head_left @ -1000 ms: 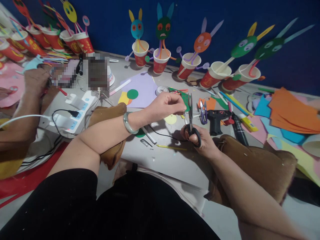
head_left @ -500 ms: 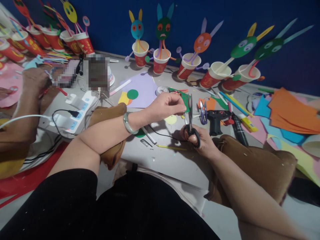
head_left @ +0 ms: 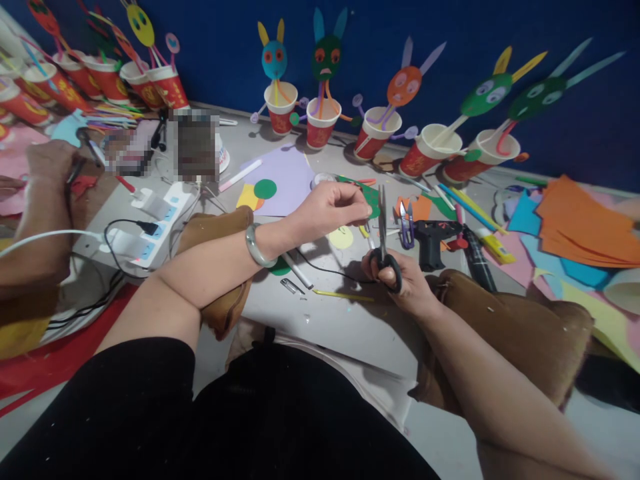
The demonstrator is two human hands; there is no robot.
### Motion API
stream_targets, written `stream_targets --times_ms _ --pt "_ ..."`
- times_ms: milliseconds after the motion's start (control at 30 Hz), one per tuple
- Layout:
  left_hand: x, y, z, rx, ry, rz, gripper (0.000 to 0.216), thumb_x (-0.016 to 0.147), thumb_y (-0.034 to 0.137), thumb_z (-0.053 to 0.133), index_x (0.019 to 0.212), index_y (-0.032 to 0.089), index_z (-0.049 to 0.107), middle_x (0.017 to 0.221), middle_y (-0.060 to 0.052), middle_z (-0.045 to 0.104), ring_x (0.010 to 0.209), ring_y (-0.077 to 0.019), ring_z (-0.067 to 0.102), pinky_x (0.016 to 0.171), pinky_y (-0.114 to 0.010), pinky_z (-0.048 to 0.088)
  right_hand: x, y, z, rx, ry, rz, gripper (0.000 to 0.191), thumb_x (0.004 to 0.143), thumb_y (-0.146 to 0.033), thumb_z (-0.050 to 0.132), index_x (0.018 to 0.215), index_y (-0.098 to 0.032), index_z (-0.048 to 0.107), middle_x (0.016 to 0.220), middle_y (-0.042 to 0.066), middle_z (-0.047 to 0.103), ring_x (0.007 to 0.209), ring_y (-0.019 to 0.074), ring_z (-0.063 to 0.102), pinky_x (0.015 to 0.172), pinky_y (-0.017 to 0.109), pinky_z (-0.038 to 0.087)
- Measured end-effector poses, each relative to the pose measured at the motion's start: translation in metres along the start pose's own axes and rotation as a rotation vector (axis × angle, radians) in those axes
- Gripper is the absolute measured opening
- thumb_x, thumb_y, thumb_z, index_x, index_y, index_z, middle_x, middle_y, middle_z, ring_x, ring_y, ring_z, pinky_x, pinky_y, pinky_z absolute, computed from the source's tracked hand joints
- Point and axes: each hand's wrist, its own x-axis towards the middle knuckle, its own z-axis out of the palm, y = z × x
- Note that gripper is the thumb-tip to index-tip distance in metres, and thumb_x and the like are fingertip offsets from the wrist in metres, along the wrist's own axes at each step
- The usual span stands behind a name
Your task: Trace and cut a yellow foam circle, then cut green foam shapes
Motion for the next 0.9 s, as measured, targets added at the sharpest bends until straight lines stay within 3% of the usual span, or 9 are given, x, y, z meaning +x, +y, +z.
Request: stream_targets --times_ms 133,267,433,600,900 --pt "-0.001 0.0 0.001 0.0 -0.026 -0.04 0.026 0.09 0.011 0.069 0.064 0.014 0.064 0.067 0.001 0.067 0.066 -0.0053 0.061 0.069 -0.022 0.05 0.003 -0.003 0.002 0.122 0.058 0.034 0.069 0.078 -0.089 0.07 0.066 -0.023 0.054 0.063 0.001 0.052 0.059 0.0163 0.044 0.056 0.034 0.035" --pt "-0.001 -0.004 0.004 -0.007 -0.116 -0.093 0.024 0.089 0.012 0.067 0.065 0.013 0.066 0.07 -0.001 0.07 0.067 -0.0068 0.063 0.07 -0.022 0.052 0.006 -0.001 0.001 0.206 0.148 0.097 0.057 0.082 -0.075 0.077 0.068 -0.023 0.058 0.063 0.001 0.053 0.057 0.0158 0.043 0.052 0.033 0.033" --pt "-0.001 -0.013 0.007 0.117 -0.259 -0.116 0.022 0.086 0.012 0.066 0.064 0.012 0.068 0.065 -0.001 0.067 0.065 -0.0075 0.06 0.065 -0.021 0.047 0.009 -0.001 0.0 0.275 0.28 0.134 0.053 0.067 -0.069 0.093 0.073 -0.023 0.067 0.071 0.002 0.06 0.061 0.0152 0.05 0.054 0.032 0.041" --pt "-0.001 -0.015 0.008 0.266 -0.309 -0.087 0.023 0.083 0.007 0.062 0.061 0.012 0.067 0.061 0.001 0.066 0.061 -0.0065 0.057 0.063 -0.021 0.041 0.008 0.001 -0.001 0.26 0.266 0.145 0.052 0.063 -0.063 0.096 0.076 -0.021 0.068 0.065 -0.001 0.057 0.055 0.013 0.047 0.05 0.031 0.039" --pt "-0.002 -0.011 0.01 0.123 -0.283 -0.166 0.024 0.09 0.007 0.065 0.067 0.011 0.069 0.065 -0.001 0.068 0.063 -0.007 0.062 0.066 -0.02 0.049 0.008 0.0 -0.001 0.286 0.247 0.179 0.05 0.061 -0.056 0.099 0.073 -0.021 0.066 0.065 -0.002 0.054 0.055 0.0113 0.044 0.051 0.029 0.036"
